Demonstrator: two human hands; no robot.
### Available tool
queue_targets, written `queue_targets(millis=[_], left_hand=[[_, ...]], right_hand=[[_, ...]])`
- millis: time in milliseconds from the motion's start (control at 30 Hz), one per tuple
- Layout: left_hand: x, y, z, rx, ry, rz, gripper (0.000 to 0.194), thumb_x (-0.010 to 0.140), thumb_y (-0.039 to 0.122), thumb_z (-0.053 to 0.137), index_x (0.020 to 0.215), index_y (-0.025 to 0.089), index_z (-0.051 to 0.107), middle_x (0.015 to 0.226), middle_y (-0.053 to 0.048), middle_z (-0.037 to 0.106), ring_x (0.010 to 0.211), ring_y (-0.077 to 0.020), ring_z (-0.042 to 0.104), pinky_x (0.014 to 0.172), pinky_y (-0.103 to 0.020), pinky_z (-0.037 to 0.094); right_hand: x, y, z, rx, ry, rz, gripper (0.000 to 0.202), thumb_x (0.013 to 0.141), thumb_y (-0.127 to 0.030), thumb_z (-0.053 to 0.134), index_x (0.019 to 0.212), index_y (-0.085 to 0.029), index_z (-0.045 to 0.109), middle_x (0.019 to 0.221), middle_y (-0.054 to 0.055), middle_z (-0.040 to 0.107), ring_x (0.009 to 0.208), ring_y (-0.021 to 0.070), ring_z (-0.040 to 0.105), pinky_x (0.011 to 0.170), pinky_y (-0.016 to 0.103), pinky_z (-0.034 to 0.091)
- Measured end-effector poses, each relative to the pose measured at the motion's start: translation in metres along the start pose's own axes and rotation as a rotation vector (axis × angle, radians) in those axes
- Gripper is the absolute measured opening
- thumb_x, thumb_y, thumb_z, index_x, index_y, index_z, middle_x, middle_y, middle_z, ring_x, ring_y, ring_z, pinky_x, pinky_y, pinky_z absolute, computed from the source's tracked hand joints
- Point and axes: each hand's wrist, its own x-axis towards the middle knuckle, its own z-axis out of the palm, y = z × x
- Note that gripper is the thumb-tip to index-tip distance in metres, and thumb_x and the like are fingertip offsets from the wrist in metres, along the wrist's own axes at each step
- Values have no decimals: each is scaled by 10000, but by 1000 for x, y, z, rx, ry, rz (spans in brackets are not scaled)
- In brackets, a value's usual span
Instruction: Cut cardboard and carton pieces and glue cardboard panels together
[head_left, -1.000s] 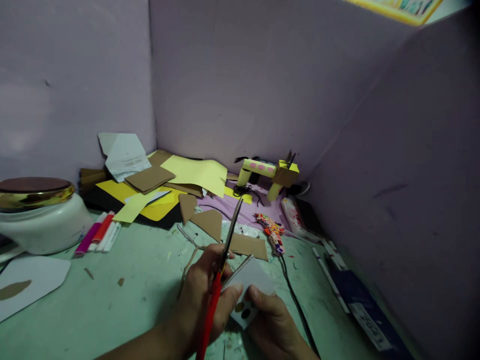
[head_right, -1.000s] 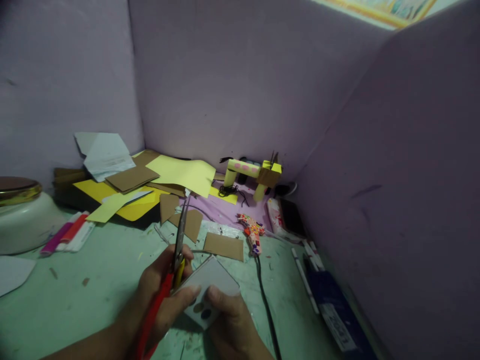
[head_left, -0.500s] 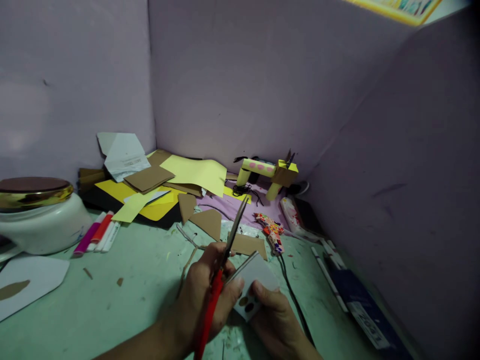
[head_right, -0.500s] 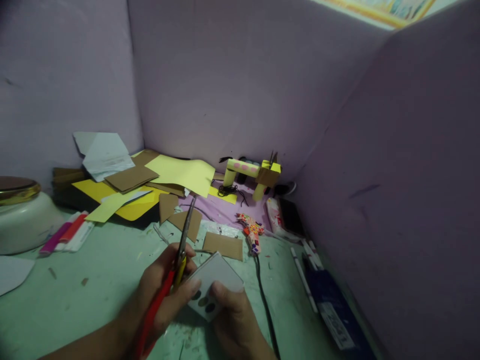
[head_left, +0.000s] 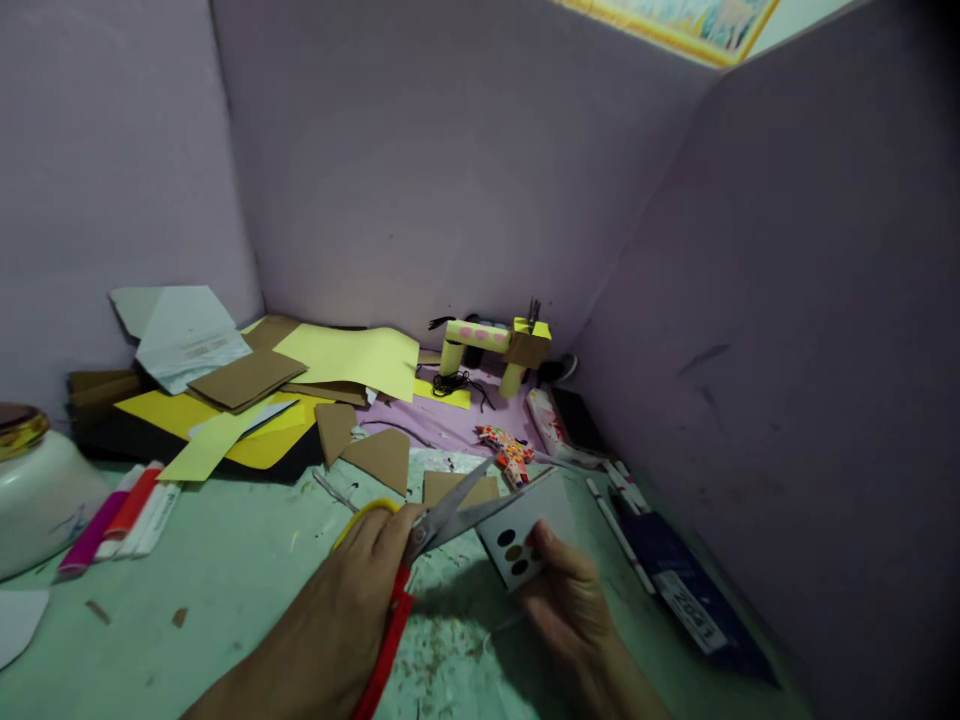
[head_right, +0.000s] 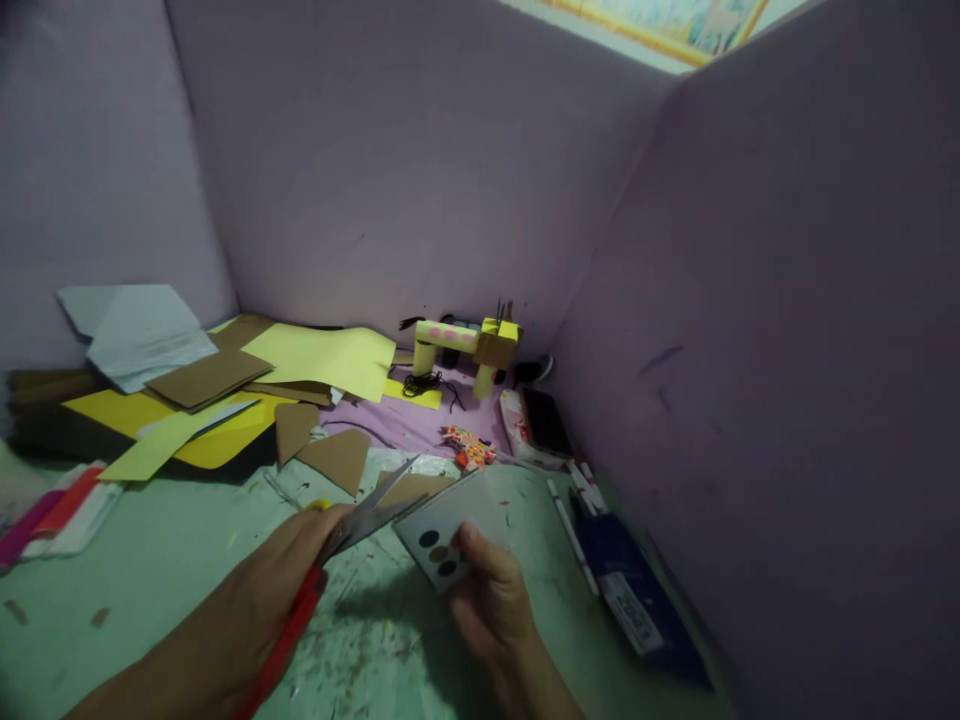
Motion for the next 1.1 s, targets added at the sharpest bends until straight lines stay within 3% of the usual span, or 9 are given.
queue_targets(millis=[200,367,500,633,800,967,1100], left_hand=[[-12,-18,9,187,-20,109,786,646,130,423,1419,193,302,1263,-161,544,1187,-354,455,949,-516,381],[-15,-29,23,229,-89,104,790,672,122,395,1444,194,244,1356,-153,487,1256,-347,398,987,-528,346],[-13,-25,21,277,-158,63,841,645,156,429,1454,167,197,1400,-167,433,1286,-362,353,995,-538,340],[-10,-8,8,336,-295,-15,853,635,142,441,1449,111,187,1421,-185,393,1306,-341,330,1016,-508,337],[-9,5,0,362,-284,-12,753,705,94,368,1440,115,205,1415,-169,407,1301,-290,346,1021,-473,349],[-10,-12,12,341,-265,15,768,695,122,395,1443,132,224,1413,-157,425,1286,-301,373,1011,-480,367],[-11,-19,16,358,-247,27,789,681,152,415,1445,141,219,1428,-161,404,1288,-327,368,999,-505,372]], right_hand=[[-2,-5,-2,-4,-36,-68,249,465,-210,871,657,-220,712,678,-4,744,653,229,674,842,487,492],[-5,-3,3,-44,-35,-75,263,427,-231,884,624,-206,710,675,16,742,650,247,672,822,485,502],[-7,-3,6,-61,-27,-83,263,405,-242,890,590,-204,707,619,-1,734,563,213,660,787,447,535],[-7,-2,7,-68,-51,-79,260,431,-234,878,628,-193,714,639,10,746,547,214,671,769,433,549],[-6,0,4,-83,-89,-97,285,462,-238,866,708,-217,725,675,11,747,618,240,687,762,450,551],[-5,1,-2,-87,-103,-102,366,504,-249,853,844,-231,719,681,12,741,692,270,694,753,484,543],[-4,0,-4,-91,-126,-101,248,519,-234,848,730,-213,720,666,5,737,643,237,687,758,455,549]])
